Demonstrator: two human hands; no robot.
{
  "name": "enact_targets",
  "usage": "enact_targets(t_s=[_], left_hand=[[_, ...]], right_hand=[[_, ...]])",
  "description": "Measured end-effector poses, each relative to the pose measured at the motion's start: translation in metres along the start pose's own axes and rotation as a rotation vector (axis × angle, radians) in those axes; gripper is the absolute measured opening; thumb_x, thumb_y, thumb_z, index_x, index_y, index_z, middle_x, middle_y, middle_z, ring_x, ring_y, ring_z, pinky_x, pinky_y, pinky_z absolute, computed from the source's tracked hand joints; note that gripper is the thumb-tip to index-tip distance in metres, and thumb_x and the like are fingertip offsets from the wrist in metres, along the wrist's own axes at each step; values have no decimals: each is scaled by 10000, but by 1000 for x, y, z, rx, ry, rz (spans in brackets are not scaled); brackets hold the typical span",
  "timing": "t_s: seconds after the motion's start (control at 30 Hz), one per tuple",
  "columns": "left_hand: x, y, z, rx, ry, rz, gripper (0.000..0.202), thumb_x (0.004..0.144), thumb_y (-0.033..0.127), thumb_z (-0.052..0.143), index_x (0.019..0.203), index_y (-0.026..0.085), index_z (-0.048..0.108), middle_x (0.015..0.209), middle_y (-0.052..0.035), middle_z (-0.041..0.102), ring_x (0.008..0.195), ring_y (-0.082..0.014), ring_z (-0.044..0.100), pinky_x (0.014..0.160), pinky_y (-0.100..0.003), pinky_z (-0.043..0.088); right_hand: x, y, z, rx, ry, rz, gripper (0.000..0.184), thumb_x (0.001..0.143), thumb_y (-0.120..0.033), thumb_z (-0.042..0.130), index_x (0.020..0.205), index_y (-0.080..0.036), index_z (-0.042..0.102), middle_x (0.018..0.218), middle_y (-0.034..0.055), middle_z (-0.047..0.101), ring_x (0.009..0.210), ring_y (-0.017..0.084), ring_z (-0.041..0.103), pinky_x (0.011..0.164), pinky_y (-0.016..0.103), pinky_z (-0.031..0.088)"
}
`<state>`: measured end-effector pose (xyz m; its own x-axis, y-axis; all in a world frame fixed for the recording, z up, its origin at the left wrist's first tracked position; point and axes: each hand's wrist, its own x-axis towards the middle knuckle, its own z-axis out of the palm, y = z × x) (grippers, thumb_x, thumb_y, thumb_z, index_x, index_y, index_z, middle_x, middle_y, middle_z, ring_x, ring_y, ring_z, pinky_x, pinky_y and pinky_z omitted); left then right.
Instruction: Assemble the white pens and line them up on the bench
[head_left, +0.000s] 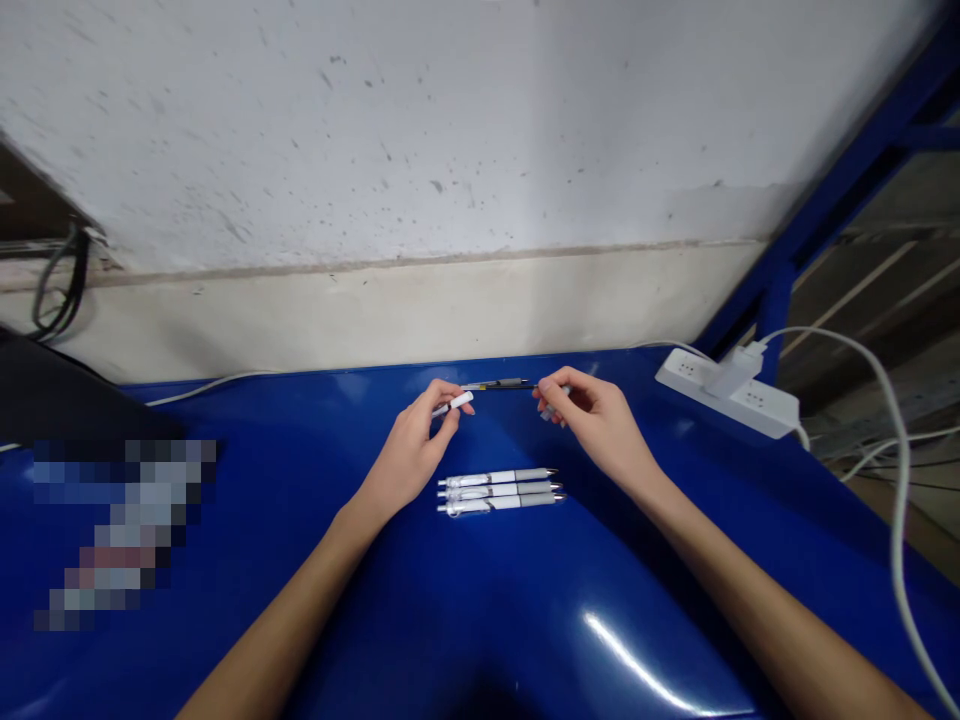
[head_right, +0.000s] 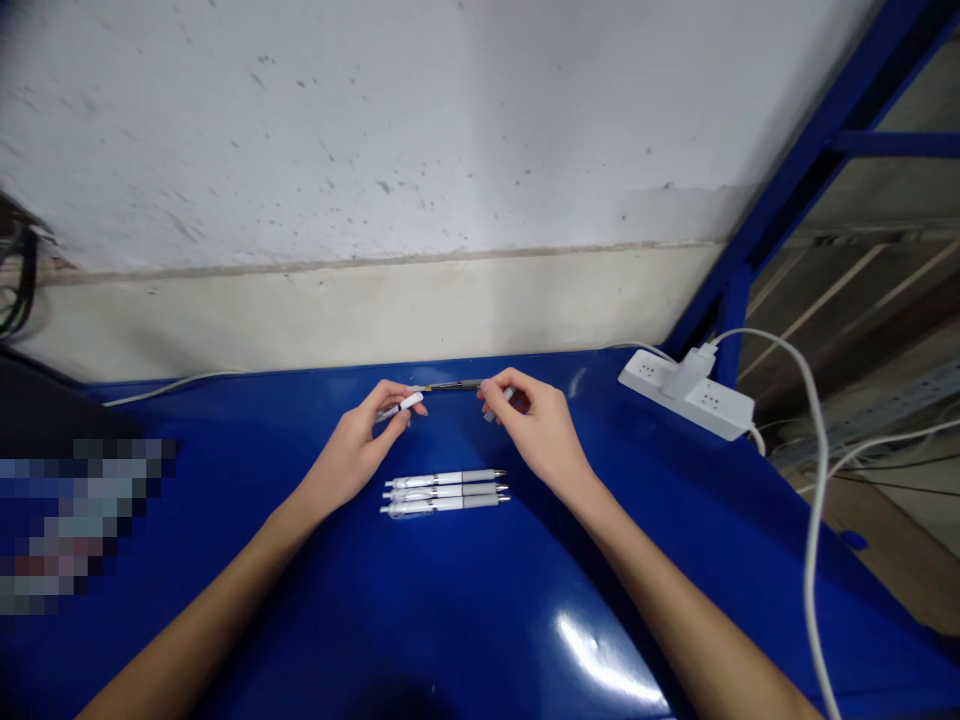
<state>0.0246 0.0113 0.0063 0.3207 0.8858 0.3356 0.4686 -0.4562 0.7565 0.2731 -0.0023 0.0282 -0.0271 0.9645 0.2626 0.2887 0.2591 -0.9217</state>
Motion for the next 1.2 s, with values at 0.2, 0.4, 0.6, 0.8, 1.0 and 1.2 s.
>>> enact_targets(t_s=[0.2, 0.4, 0.6, 0.8, 1.0, 1.2], left_hand=[[1, 1, -2, 11, 30, -7, 135, 1066, 243, 468, 1081, 226, 601, 1140, -56, 711, 1075, -216, 658, 1010, -411, 475], [2, 0, -3, 20, 46, -22, 143, 1070, 260, 468, 1086, 224, 606, 1091, -45, 705, 1004, -201, 654, 959, -384, 482], [1, 0, -2, 28, 39, -3, 155, 1063, 241, 481, 1091, 222, 632, 1070, -43, 705, 988, -201, 658, 944, -378, 507], [0, 4, 0, 33, -30, 103, 232, 1051, 237, 537, 1217, 247, 699, 1195, -59, 678, 1061, -206, 649, 833, -319, 532], [0, 7, 0, 18, -77, 166, 246, 1057, 245, 559, 1248, 255, 713, 1201, -59, 699, 1086, -205, 668, 907, -328, 538], [1, 8, -1, 2, -67, 143, 212, 1043, 231, 587, 1223, 239, 698, 1168, -48, 720, 1064, -195, 685, 931, -331, 538]], right_hand=[[0, 3, 0, -41, -6, -9, 269, 976, -455, 632, 876, -218, 711, 764, 19, 705, 677, 167, 599, 638, 295, 448], [1, 3, -1, -62, 12, 2, 252, 968, -452, 643, 912, -219, 721, 766, 18, 699, 674, 168, 601, 630, 296, 447], [0, 3, -2, -115, 35, -18, 214, 968, -412, 643, 936, -218, 728, 762, 16, 699, 675, 172, 621, 638, 298, 462], [-1, 5, 2, -157, 7, -88, 150, 956, -336, 656, 1007, -224, 740, 821, 13, 702, 711, 168, 634, 665, 290, 475], [-5, 6, 9, -125, -112, -9, 176, 983, -373, 623, 954, -224, 713, 769, -2, 691, 682, 163, 620, 657, 292, 453], [-4, 9, 11, -45, -181, 56, 355, 1024, -486, 541, 862, -209, 692, 778, 20, 703, 708, 171, 625, 699, 312, 466]])
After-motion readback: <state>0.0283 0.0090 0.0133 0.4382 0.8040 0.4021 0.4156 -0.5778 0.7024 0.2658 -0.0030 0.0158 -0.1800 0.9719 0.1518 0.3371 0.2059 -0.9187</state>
